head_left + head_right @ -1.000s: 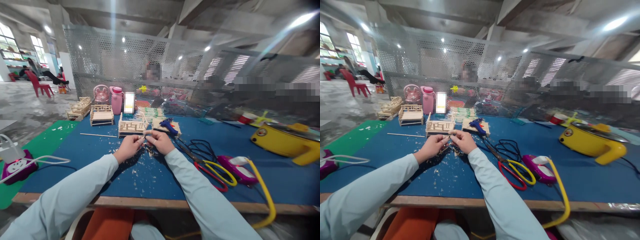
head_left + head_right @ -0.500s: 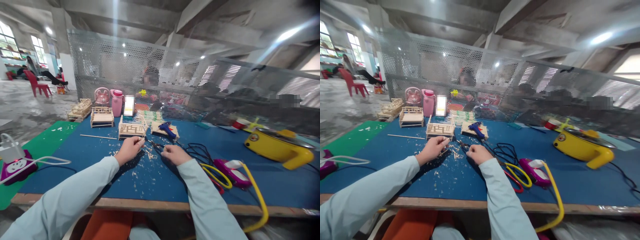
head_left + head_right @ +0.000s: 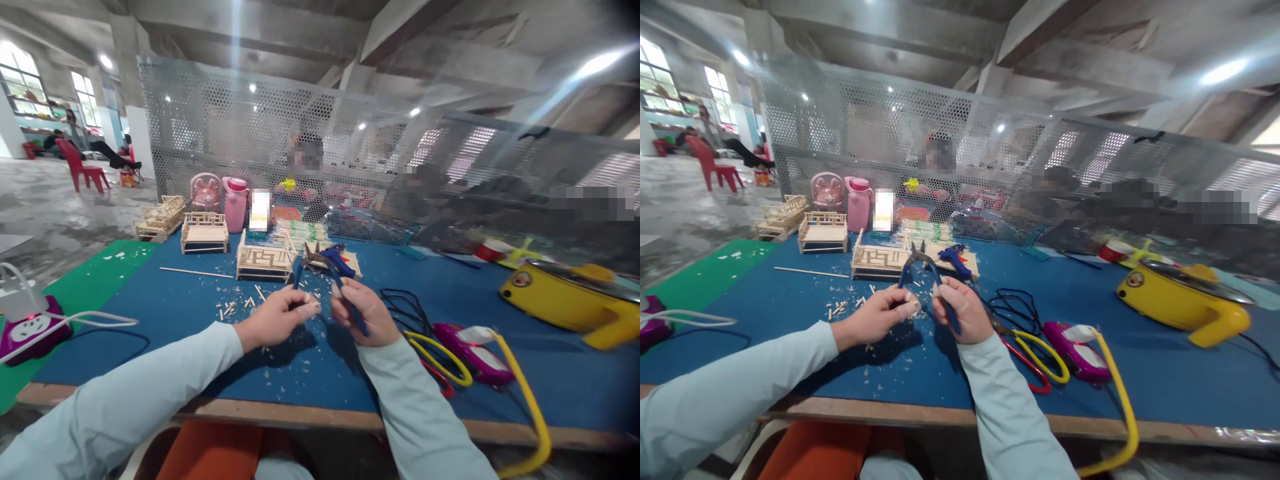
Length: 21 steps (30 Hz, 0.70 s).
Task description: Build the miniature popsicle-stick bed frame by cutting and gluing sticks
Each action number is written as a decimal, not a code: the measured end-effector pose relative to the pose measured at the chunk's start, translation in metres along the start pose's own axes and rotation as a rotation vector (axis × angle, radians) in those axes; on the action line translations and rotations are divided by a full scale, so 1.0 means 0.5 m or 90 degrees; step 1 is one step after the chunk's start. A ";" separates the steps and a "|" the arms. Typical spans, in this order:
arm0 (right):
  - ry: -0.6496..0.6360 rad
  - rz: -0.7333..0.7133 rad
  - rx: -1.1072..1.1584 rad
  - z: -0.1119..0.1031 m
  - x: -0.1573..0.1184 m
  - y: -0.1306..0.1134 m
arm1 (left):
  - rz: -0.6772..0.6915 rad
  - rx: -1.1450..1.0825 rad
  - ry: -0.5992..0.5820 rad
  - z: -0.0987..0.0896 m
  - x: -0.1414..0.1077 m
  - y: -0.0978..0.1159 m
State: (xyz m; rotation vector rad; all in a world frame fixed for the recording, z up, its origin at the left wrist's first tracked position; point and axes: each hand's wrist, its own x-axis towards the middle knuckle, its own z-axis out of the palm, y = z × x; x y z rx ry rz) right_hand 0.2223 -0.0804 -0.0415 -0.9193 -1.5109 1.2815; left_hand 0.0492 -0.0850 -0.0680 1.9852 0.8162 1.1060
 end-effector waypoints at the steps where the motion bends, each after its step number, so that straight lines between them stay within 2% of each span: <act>1: 0.007 -0.010 -0.018 0.007 0.005 0.009 | 0.002 0.021 0.014 0.000 -0.001 0.005; 4: -0.042 0.015 0.001 0.025 0.012 0.029 | 0.032 0.046 0.034 -0.001 -0.005 0.014; 8: -0.211 0.066 0.130 0.044 0.003 0.031 | 0.061 0.058 -0.022 0.004 -0.014 0.026; 11: -0.265 0.047 0.155 0.055 -0.001 0.019 | 0.071 0.088 -0.044 0.009 -0.019 0.033; 13: -0.254 0.021 0.171 0.056 0.004 0.011 | 0.095 0.067 -0.001 0.009 -0.017 0.033; 16: -0.171 -0.035 0.178 0.043 0.020 0.006 | 0.089 -0.022 0.147 0.002 -0.007 0.022; 18: -0.090 -0.062 0.139 0.024 0.033 0.010 | 0.023 -0.095 0.218 -0.007 0.002 0.011; 21: 0.024 -0.078 -0.054 -0.009 0.045 0.026 | -0.081 -0.183 0.239 -0.019 0.012 -0.002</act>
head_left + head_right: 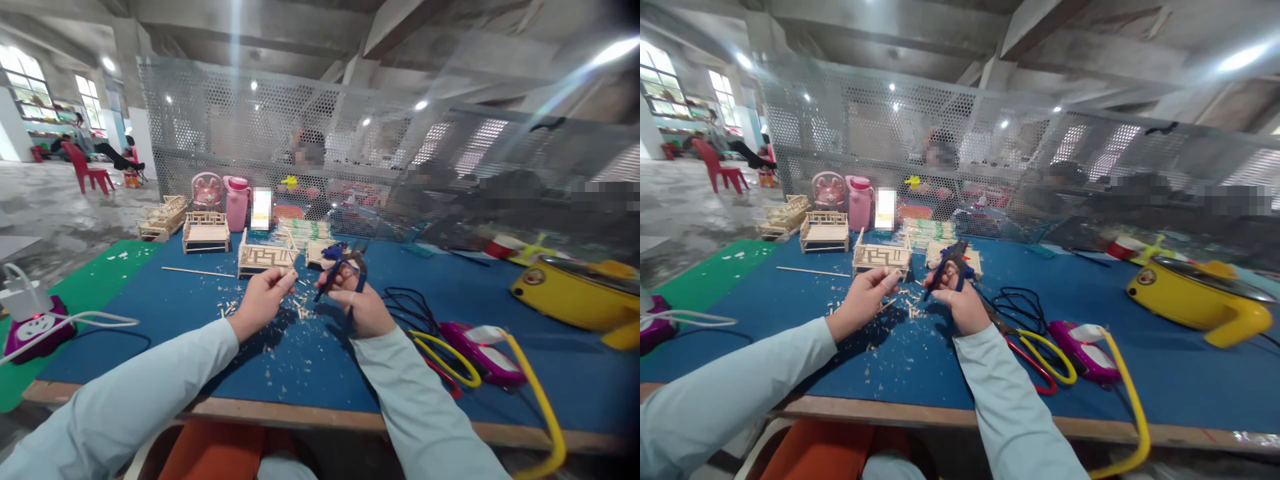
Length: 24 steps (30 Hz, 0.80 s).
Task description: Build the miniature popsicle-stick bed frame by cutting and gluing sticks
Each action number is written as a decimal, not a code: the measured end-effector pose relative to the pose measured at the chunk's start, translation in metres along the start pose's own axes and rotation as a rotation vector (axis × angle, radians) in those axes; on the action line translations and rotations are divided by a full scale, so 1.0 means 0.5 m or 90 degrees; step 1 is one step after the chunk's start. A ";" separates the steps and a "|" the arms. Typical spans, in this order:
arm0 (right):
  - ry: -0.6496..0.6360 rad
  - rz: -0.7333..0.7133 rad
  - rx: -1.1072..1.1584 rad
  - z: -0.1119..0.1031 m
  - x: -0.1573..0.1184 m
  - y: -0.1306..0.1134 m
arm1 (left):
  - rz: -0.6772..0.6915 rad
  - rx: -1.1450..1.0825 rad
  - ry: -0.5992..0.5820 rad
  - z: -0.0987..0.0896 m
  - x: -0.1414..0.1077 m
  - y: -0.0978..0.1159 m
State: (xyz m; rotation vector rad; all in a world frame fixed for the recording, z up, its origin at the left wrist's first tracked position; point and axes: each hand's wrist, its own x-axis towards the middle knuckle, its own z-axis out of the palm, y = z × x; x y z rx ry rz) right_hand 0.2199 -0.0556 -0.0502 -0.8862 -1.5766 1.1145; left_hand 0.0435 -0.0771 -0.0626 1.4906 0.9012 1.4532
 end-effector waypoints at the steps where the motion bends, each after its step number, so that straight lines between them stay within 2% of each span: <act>1: 0.026 -0.008 -0.099 -0.007 0.000 0.007 | -0.023 -0.014 0.004 -0.002 0.004 -0.002; 4: 0.056 -0.053 -0.372 -0.009 -0.007 0.017 | -0.053 -0.043 0.004 -0.005 0.009 -0.008; 7: 0.015 -0.076 -0.505 0.004 -0.016 0.012 | -0.065 -0.070 -0.009 -0.003 0.009 -0.014; 14: -0.053 -0.098 -0.576 0.012 -0.025 0.002 | -0.094 -0.084 -0.009 0.007 0.000 -0.002; 18: -0.052 -0.098 -0.592 0.010 -0.026 0.003 | -0.085 -0.060 -0.014 0.006 -0.002 0.002; 24: -0.019 -0.070 -0.611 0.008 -0.025 0.008 | -0.056 0.006 -0.048 0.001 -0.001 -0.015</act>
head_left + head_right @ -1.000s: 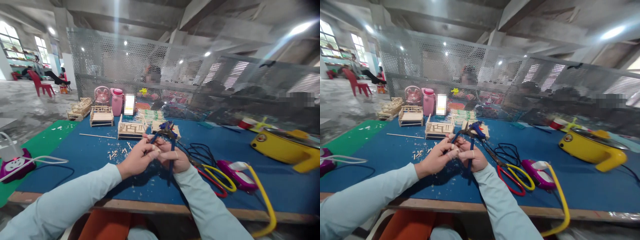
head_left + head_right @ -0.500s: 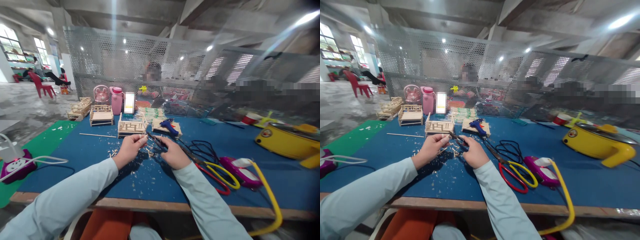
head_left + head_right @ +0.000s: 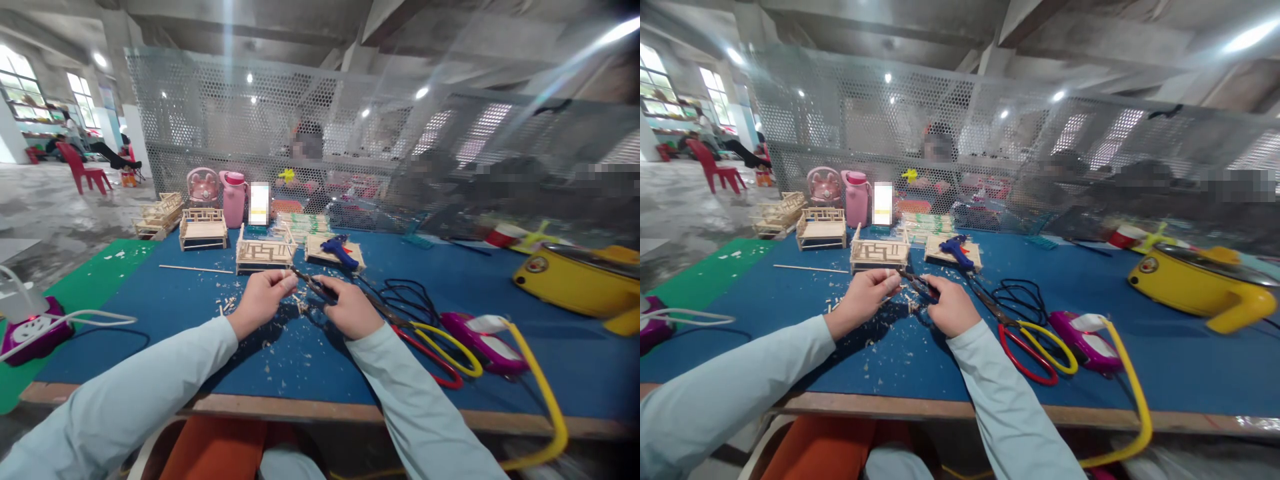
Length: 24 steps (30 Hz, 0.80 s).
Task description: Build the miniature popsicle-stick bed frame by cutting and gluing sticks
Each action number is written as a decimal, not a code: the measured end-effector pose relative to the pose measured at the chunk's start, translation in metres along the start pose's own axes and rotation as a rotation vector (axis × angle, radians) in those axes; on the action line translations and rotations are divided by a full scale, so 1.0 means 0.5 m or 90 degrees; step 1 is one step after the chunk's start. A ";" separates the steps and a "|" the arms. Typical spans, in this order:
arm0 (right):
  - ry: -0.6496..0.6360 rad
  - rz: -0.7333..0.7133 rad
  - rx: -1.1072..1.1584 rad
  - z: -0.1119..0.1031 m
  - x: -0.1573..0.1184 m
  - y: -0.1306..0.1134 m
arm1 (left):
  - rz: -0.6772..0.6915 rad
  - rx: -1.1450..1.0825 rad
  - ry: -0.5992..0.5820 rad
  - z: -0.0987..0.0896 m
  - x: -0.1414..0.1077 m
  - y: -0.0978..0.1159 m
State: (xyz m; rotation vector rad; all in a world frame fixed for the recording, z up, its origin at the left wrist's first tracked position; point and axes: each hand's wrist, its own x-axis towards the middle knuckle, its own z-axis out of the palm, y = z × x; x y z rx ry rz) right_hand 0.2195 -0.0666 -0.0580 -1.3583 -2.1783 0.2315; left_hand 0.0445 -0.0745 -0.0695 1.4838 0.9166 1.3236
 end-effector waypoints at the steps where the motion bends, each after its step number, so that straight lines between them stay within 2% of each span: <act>1: 0.006 0.005 -0.005 0.000 0.000 0.001 | 0.009 0.016 -0.008 0.000 -0.001 -0.003; 5: 0.016 0.001 0.001 0.000 -0.002 0.000 | 0.036 0.129 -0.027 0.001 -0.009 -0.005; 8: -0.009 -0.017 0.014 0.005 -0.004 -0.001 | 0.033 0.227 -0.053 0.001 -0.016 -0.002; 11: -0.028 -0.046 0.023 0.018 -0.004 -0.001 | 0.017 0.295 -0.055 -0.003 -0.015 -0.003; 14: -0.005 -0.057 0.008 0.037 -0.003 -0.002 | 0.030 0.355 -0.052 -0.012 -0.009 -0.010; 19: 0.041 -0.036 -0.072 0.061 -0.003 -0.007 | 0.036 0.403 -0.055 -0.024 0.002 -0.013; 24: 0.068 0.003 -0.137 0.066 -0.006 -0.016 | 0.028 0.402 -0.051 -0.028 0.006 -0.005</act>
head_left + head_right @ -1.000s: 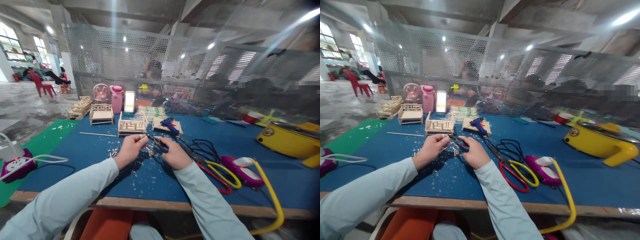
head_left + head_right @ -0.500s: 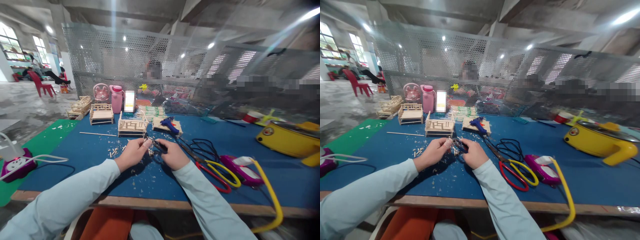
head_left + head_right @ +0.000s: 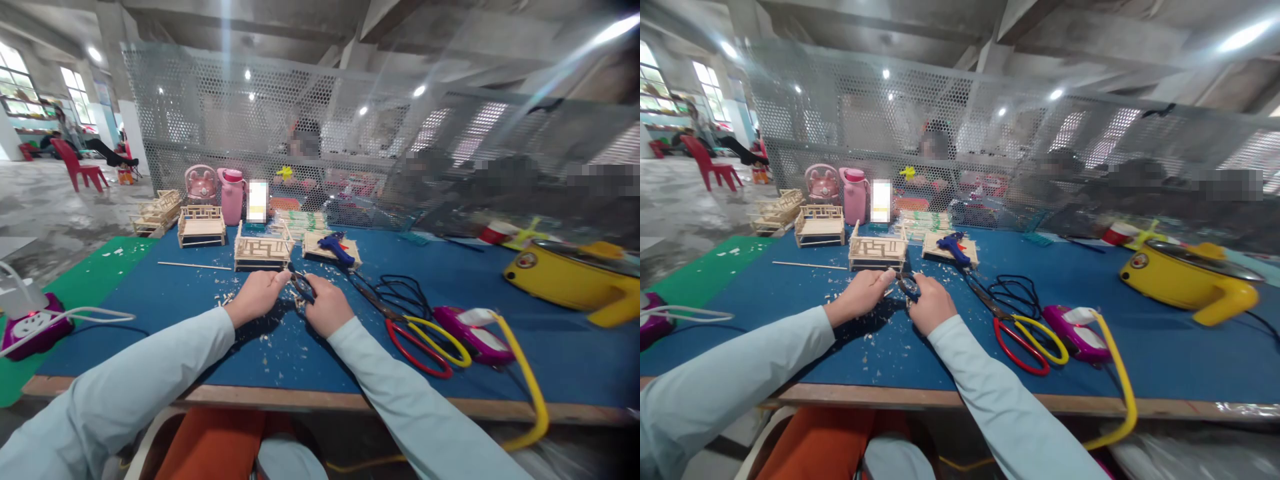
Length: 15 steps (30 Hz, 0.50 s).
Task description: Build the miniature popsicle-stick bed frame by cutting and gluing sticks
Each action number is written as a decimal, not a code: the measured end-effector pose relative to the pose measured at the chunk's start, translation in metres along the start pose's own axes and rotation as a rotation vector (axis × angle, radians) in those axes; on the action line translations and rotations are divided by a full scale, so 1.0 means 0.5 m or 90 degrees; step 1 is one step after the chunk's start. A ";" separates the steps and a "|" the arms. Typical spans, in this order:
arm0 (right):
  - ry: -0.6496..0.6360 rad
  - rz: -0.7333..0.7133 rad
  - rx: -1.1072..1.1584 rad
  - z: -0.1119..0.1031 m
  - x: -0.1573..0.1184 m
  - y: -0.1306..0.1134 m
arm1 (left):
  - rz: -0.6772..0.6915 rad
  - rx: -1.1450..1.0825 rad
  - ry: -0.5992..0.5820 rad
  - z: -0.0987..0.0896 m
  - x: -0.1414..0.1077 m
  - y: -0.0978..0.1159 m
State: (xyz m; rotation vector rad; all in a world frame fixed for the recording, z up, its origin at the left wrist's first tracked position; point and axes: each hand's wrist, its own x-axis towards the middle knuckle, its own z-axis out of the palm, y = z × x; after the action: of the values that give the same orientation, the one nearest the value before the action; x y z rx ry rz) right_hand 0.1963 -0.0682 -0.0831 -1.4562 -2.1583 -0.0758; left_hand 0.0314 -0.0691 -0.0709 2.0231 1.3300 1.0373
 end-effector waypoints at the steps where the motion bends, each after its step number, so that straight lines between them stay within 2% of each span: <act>1: 0.000 0.007 -0.016 0.000 0.000 -0.002 | -0.002 0.000 0.000 -0.001 0.001 0.000; 9: 0.009 0.011 -0.218 -0.017 0.008 -0.017 | -0.068 -0.034 0.003 0.009 -0.004 0.018; 12: 0.006 0.053 -0.208 -0.027 0.014 0.000 | -0.032 -0.062 0.015 0.008 -0.007 0.021; 15: -0.059 0.088 -0.187 -0.035 0.016 0.035 | -0.027 -0.082 0.027 0.000 -0.003 0.007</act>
State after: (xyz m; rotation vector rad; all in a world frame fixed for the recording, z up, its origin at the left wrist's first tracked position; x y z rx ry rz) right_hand 0.2163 -0.0596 -0.0687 -1.8011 -2.1823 -0.2919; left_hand 0.0331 -0.0720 -0.0687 1.8800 1.2885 1.1228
